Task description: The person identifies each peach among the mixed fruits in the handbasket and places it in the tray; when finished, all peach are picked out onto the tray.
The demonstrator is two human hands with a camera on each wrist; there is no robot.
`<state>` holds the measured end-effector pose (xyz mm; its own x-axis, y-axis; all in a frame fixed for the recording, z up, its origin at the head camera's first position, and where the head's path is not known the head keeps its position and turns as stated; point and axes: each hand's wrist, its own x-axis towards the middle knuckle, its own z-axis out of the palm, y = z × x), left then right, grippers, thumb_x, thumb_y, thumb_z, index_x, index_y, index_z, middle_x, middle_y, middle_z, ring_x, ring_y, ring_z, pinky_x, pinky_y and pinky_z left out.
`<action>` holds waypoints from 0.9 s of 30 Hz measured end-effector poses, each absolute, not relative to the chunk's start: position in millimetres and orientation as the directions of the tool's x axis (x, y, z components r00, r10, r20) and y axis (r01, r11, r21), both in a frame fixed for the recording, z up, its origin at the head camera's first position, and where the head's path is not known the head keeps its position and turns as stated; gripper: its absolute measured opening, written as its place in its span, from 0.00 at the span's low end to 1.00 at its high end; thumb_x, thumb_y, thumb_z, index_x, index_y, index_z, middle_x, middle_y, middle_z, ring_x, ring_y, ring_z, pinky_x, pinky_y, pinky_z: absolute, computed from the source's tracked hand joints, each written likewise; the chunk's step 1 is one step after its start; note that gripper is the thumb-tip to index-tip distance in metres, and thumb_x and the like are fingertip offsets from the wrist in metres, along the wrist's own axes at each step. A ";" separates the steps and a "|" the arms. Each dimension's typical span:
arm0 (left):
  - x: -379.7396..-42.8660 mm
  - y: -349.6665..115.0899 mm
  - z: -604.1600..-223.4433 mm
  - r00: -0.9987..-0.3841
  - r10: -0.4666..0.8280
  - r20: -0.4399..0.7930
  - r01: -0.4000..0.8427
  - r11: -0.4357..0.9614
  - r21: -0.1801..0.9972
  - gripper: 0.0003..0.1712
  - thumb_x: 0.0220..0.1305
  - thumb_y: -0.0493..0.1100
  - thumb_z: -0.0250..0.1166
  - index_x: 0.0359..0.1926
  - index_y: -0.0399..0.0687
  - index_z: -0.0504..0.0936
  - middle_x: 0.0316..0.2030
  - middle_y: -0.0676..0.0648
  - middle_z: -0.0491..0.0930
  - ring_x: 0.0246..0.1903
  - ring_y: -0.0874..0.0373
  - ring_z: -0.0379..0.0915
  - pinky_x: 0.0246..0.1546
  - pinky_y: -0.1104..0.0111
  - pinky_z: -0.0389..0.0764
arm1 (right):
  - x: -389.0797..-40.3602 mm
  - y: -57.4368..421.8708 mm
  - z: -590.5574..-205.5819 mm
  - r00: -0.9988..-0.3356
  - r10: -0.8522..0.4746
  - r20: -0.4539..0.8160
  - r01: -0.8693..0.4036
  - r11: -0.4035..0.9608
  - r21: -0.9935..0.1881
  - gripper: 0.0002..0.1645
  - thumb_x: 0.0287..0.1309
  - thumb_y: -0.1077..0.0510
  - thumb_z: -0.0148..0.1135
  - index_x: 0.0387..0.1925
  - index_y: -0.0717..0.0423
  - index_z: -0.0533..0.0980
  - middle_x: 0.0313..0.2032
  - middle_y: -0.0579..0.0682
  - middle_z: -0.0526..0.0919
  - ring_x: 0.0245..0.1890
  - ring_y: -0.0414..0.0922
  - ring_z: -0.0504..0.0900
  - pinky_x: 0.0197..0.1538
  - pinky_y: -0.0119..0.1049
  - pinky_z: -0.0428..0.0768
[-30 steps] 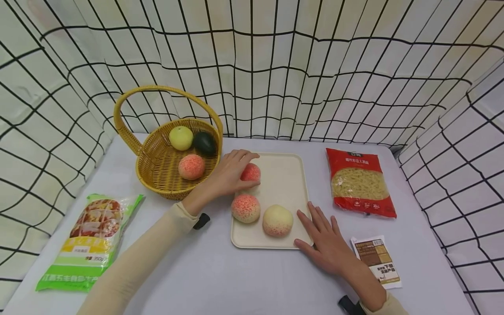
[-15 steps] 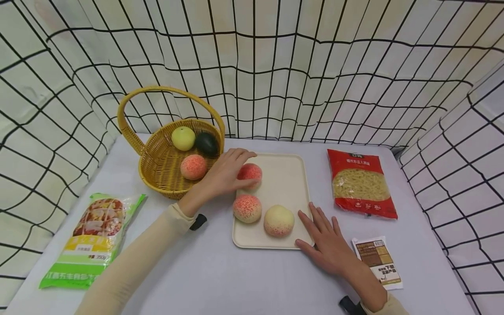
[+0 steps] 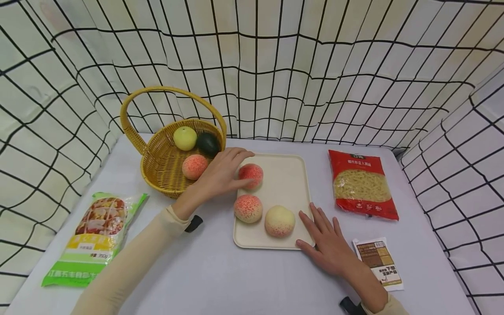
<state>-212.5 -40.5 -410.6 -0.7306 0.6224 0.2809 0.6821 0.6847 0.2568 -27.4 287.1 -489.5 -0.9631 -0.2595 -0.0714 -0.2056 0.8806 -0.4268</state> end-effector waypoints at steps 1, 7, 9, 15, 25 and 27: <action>-211.9 -41.4 -410.0 -0.728 0.623 0.286 0.684 0.684 0.252 0.41 0.66 0.63 0.73 0.73 0.53 0.73 0.69 0.45 0.76 0.71 0.46 0.70 0.73 0.51 0.73 | -27.3 287.0 -489.3 -0.963 -0.259 -0.072 -0.205 0.880 -0.428 0.49 0.70 0.33 0.60 0.85 0.34 0.54 0.87 0.55 0.45 0.86 0.64 0.45 0.78 0.79 0.44; -208.3 -48.9 -405.2 -0.713 0.624 0.320 0.697 0.680 0.228 0.40 0.66 0.61 0.74 0.73 0.52 0.74 0.68 0.45 0.76 0.70 0.47 0.71 0.71 0.51 0.74 | -26.6 286.2 -487.7 -0.963 -0.258 -0.073 -0.203 0.881 -0.427 0.49 0.70 0.33 0.61 0.85 0.35 0.54 0.87 0.56 0.46 0.86 0.64 0.45 0.78 0.79 0.44; -207.1 -53.0 -403.5 -0.710 0.621 0.332 0.700 0.674 0.235 0.40 0.66 0.60 0.75 0.72 0.52 0.74 0.68 0.44 0.77 0.70 0.46 0.71 0.70 0.51 0.74 | -26.6 286.0 -487.2 -0.963 -0.258 -0.073 -0.203 0.881 -0.428 0.49 0.70 0.33 0.61 0.85 0.35 0.54 0.87 0.56 0.46 0.86 0.64 0.45 0.78 0.79 0.44; -205.4 -70.8 -400.8 -0.715 0.597 0.365 0.696 0.660 0.284 0.36 0.66 0.58 0.75 0.69 0.49 0.77 0.65 0.43 0.78 0.66 0.46 0.72 0.66 0.51 0.76 | -26.9 286.1 -486.7 -0.963 -0.259 -0.073 -0.204 0.879 -0.431 0.49 0.70 0.33 0.60 0.85 0.35 0.54 0.87 0.55 0.45 0.86 0.64 0.45 0.79 0.78 0.43; -207.1 -100.2 -401.6 -0.760 0.537 0.365 0.641 0.710 0.291 0.33 0.66 0.55 0.75 0.66 0.49 0.77 0.62 0.45 0.78 0.62 0.46 0.73 0.64 0.51 0.78 | -27.2 287.1 -487.3 -0.962 -0.262 -0.074 -0.205 0.878 -0.433 0.49 0.70 0.33 0.60 0.85 0.34 0.54 0.87 0.55 0.45 0.86 0.64 0.44 0.78 0.79 0.43; -207.7 -105.2 -403.0 -0.766 0.530 0.365 0.635 0.712 0.299 0.33 0.66 0.55 0.75 0.67 0.49 0.77 0.61 0.44 0.78 0.62 0.46 0.73 0.63 0.50 0.78 | -27.1 287.1 -487.5 -0.962 -0.262 -0.076 -0.204 0.877 -0.435 0.49 0.70 0.33 0.60 0.85 0.34 0.54 0.87 0.55 0.44 0.86 0.64 0.44 0.79 0.79 0.43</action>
